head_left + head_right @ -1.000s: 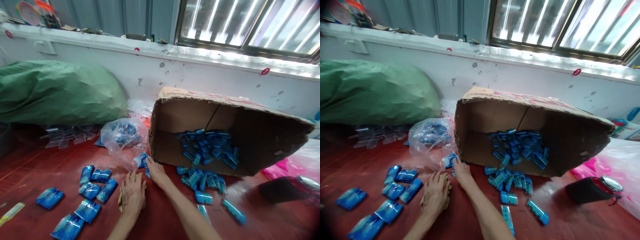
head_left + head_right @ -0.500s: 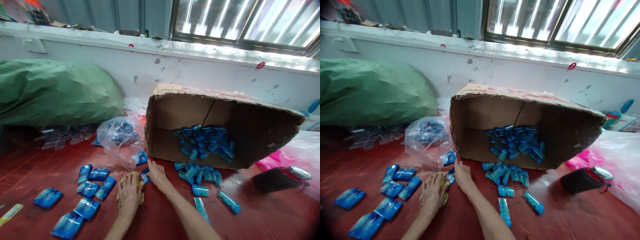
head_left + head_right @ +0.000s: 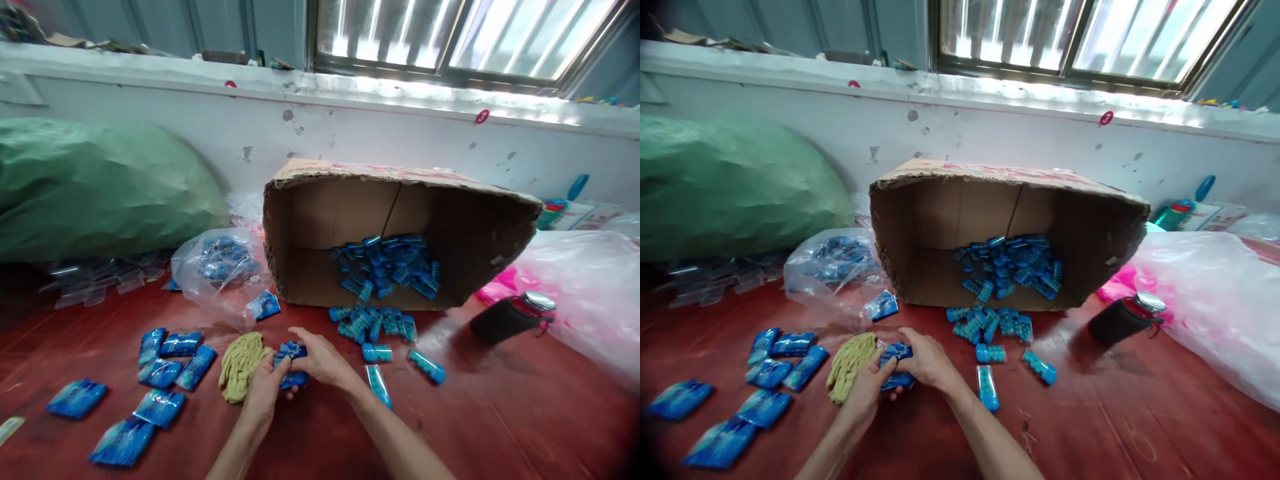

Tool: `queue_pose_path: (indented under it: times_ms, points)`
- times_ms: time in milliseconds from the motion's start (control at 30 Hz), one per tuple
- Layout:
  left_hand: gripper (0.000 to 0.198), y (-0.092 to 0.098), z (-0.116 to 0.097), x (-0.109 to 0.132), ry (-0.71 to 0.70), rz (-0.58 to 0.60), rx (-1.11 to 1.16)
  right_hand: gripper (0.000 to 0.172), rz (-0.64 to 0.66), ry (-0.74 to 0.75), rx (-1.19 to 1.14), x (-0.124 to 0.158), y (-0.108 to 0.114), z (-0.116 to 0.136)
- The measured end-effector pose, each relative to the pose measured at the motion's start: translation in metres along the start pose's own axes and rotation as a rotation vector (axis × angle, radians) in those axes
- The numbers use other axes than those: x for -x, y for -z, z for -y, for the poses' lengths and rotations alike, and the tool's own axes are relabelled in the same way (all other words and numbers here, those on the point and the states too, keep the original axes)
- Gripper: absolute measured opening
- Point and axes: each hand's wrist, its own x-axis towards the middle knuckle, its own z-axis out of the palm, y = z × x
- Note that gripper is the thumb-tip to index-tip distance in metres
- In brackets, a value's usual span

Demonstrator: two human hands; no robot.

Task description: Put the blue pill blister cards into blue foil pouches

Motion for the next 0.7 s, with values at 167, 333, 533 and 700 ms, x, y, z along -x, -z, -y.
queue_pose_path:
  times_ms: [167,333,533,700]
  points:
    - [0.039,-0.008,0.014,0.014,0.076,-0.018,0.159,0.049,-0.005,0.004,0.017,0.026,0.003,-0.012]
    - [0.038,-0.010,0.020,0.020,0.033,-0.116,0.122,0.032,-0.074,0.070,-0.292,0.042,-0.013,-0.026]
    - [0.055,-0.011,0.029,0.025,-0.070,-0.182,-0.065,0.034,-0.139,-0.069,-0.588,0.060,-0.047,-0.028]
    - [0.045,-0.008,0.034,0.032,-0.074,-0.171,-0.168,0.031,-0.172,-0.035,-0.593,0.071,-0.052,-0.024]
